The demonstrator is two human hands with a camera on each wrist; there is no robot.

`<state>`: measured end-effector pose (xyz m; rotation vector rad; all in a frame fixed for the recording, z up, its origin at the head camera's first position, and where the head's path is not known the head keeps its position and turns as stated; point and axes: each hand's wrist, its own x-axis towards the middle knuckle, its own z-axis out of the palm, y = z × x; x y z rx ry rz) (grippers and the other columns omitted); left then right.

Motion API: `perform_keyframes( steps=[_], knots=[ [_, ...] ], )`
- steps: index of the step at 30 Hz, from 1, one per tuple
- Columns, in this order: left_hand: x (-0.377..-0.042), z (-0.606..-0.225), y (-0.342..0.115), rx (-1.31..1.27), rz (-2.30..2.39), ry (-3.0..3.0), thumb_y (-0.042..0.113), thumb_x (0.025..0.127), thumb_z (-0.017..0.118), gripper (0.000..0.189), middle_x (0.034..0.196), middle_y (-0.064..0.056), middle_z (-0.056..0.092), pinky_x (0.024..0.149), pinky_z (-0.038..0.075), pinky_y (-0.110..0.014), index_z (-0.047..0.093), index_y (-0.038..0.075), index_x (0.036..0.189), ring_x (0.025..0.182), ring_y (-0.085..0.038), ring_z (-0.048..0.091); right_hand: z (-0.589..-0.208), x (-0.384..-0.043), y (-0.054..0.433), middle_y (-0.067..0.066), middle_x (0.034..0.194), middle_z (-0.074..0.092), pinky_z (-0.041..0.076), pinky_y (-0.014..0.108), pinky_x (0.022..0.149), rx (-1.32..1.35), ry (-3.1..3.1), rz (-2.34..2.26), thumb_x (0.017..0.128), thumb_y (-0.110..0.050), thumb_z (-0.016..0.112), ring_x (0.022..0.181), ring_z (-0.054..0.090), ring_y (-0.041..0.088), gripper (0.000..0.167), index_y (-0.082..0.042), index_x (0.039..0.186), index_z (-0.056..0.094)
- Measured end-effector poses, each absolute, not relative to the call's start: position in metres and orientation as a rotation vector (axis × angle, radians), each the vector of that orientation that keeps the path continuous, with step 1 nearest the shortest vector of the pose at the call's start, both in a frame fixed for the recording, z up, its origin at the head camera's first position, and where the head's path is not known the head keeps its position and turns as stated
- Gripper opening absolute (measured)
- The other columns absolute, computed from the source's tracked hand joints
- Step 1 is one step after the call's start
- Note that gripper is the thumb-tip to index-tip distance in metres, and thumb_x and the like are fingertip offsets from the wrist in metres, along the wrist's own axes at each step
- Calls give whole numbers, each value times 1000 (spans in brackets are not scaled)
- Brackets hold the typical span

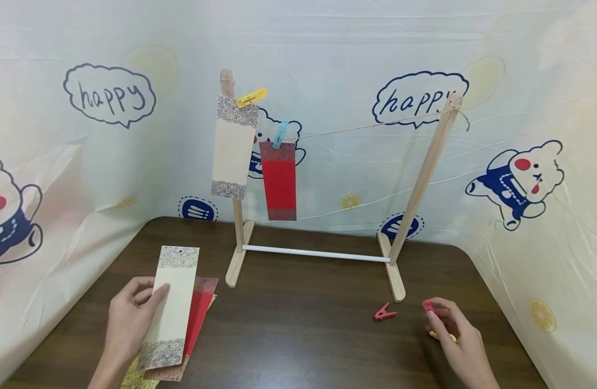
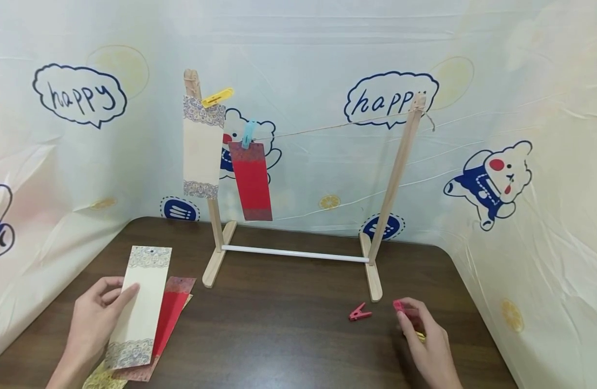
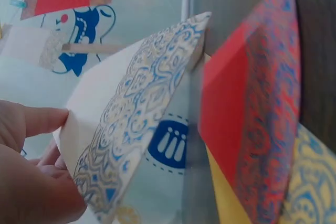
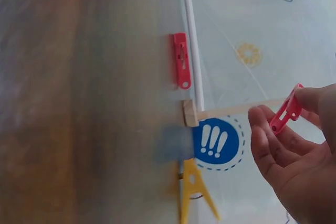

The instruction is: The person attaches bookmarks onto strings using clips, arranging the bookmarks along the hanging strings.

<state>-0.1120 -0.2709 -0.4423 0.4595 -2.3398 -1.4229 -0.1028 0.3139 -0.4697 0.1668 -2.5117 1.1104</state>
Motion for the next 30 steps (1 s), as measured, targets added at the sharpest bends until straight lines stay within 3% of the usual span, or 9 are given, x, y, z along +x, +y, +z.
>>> perform_keyframes(
  steps=[3, 7, 17, 24, 30],
  knots=[
    [-111, -438, -267, 391, -1479, -2316, 35, 93, 72, 38, 79, 19, 74, 51, 53, -28, 59, 7, 115, 62, -10, 67, -462, -101, 311, 4, 91, 71, 53, 17, 65, 130, -2495, 1082, 98, -11, 64, 73, 69, 12, 20, -11, 117, 61],
    [-108, -432, -263, 326, -1480, -2320, 33, 93, 71, 36, 79, 22, 73, 51, 53, -28, 59, 6, 115, 60, -11, 68, -450, -99, 309, 1, 87, 71, 52, 14, 64, 79, -2516, 1037, 97, -15, 66, 75, 68, 8, 13, -11, 108, 64],
    [-105, -417, -257, 188, -1375, -2341, 26, 94, 71, 28, 85, 10, 76, 52, 52, -26, 61, 5, 110, 62, -9, 67, -434, -101, 309, 3, 94, 71, 48, 6, 69, 139, -2553, 955, 92, -12, 73, 80, 64, 0, 16, -11, 107, 66],
    [-107, -407, -250, 138, -1329, -2361, 27, 93, 72, 25, 81, 4, 76, 52, 48, -24, 63, 9, 107, 57, -7, 59, -425, -102, 307, 2, 93, 71, 50, 7, 69, 233, -2591, 910, 85, -1, 76, 79, 63, 1, 26, -9, 107, 66],
    [-109, -399, -243, 35, -1327, -2371, 26, 95, 69, 21, 84, -1, 76, 53, 52, -27, 62, 9, 106, 65, -10, 70, -416, -104, 307, 1, 93, 71, 50, 8, 68, 307, -2572, 868, 85, 2, 75, 78, 63, 1, 27, -9, 108, 66]
  ],
)
